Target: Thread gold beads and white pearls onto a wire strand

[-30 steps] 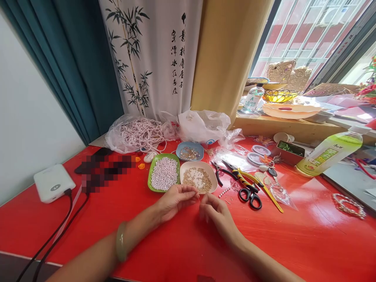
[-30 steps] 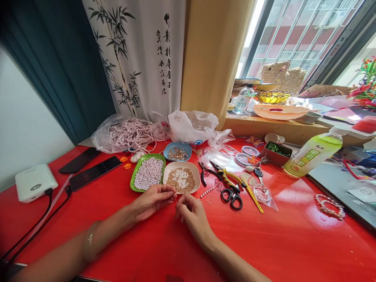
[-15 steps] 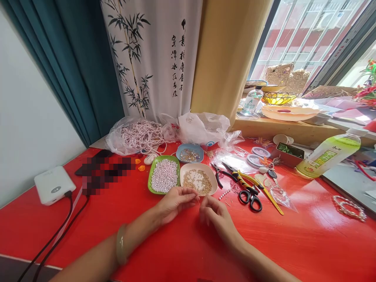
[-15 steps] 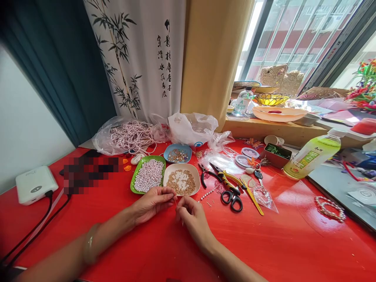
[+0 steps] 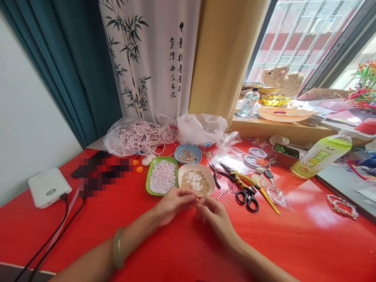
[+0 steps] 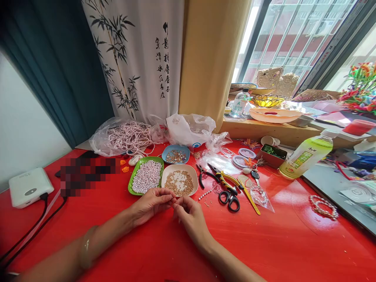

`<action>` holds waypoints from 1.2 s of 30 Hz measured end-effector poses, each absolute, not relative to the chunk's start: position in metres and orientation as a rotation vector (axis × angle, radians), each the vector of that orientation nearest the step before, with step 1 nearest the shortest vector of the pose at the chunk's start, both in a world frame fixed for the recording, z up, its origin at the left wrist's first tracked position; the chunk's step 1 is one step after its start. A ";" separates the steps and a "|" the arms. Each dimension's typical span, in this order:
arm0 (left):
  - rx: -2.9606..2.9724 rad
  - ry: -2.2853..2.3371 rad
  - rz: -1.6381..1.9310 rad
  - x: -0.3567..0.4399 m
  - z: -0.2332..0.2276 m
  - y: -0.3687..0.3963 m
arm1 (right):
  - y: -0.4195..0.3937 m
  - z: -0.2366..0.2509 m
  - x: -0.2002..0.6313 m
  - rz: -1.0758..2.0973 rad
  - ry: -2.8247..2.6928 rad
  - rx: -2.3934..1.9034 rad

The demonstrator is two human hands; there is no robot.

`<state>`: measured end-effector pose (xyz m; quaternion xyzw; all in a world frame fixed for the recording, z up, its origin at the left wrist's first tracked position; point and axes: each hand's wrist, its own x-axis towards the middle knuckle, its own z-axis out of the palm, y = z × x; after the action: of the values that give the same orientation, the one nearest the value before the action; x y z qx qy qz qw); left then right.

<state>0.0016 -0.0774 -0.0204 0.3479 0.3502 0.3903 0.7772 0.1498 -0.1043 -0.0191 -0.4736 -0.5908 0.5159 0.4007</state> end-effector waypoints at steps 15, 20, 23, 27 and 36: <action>1.231 0.984 0.759 0.009 -0.003 -0.075 | -0.053 0.019 0.248 0.509 -1.864 -1.568; 1.366 0.987 0.733 0.018 0.010 -0.052 | 0.002 0.030 0.359 0.251 -1.799 -1.990; 1.375 0.968 0.678 0.026 0.017 -0.039 | 0.014 0.028 0.401 0.197 -1.725 -2.150; 1.351 0.982 0.605 0.035 0.017 -0.025 | 0.007 0.019 0.421 0.304 -1.736 -2.259; 1.283 0.881 0.507 0.045 -0.003 -0.002 | -0.024 -0.007 0.389 0.411 -1.829 -2.183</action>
<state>0.0448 -0.0018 -0.0030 0.5722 0.3929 0.2263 0.6834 0.3891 -0.0244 -0.0069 -0.7521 -0.6301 0.1415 0.1314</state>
